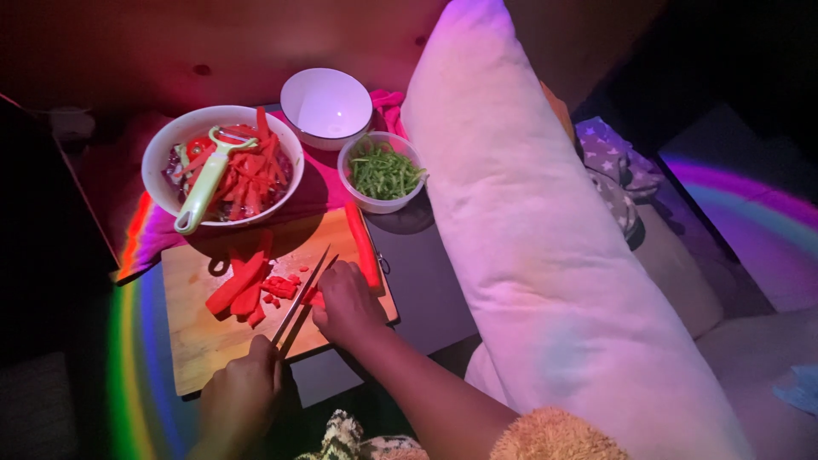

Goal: Chopping carrots on a wooden cutting board with a knife.

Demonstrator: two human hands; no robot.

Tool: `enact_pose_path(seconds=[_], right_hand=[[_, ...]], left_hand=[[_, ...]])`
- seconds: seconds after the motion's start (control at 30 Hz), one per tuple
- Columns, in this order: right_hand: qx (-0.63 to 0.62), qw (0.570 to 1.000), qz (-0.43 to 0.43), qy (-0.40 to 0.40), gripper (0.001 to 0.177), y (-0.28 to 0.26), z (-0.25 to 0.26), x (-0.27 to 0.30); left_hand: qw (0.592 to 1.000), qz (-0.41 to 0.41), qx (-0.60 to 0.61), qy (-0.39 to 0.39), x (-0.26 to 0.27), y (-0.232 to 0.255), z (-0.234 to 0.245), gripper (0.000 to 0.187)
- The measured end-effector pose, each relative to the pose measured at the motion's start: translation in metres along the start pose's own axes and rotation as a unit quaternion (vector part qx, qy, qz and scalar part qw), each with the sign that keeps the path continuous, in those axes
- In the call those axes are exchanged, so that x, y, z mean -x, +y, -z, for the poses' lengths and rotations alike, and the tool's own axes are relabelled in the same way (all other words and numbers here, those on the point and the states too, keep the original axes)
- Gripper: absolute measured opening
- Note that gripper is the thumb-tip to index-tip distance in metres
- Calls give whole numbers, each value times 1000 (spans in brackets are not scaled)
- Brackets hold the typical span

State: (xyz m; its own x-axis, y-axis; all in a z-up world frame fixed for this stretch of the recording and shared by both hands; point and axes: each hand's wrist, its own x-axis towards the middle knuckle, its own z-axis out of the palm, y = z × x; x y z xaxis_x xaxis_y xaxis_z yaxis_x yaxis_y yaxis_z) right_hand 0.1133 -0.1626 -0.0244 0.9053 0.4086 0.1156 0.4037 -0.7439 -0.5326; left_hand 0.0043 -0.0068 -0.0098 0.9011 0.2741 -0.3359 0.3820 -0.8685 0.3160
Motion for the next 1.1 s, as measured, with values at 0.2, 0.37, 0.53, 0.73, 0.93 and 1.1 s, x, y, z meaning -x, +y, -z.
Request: enact_pose_path(seconds=[0.2, 0.37, 0.53, 0.73, 0.93, 1.1], right_hand=[[-12, 1000, 8, -12, 28, -12, 5, -14], [-32, 999, 19, 12, 34, -16, 7, -9], [-22, 997, 27, 74, 38, -13, 2, 0], [-23, 994, 11, 105, 25, -7, -10, 3], [-53, 994, -5, 92, 24, 9, -26, -7], [-58, 990, 21, 123, 21, 8, -20, -4]], left_hand=[[1000, 22, 15, 6, -8, -9, 6, 25], [1000, 21, 18, 10, -5, -6, 11, 25], [1000, 19, 15, -5, -8, 4, 13, 23], [999, 17, -4, -38, -11, -6, 2, 22], [999, 9, -33, -10, -15, -31, -16, 24], [999, -31, -14, -36, -12, -1, 16, 32]])
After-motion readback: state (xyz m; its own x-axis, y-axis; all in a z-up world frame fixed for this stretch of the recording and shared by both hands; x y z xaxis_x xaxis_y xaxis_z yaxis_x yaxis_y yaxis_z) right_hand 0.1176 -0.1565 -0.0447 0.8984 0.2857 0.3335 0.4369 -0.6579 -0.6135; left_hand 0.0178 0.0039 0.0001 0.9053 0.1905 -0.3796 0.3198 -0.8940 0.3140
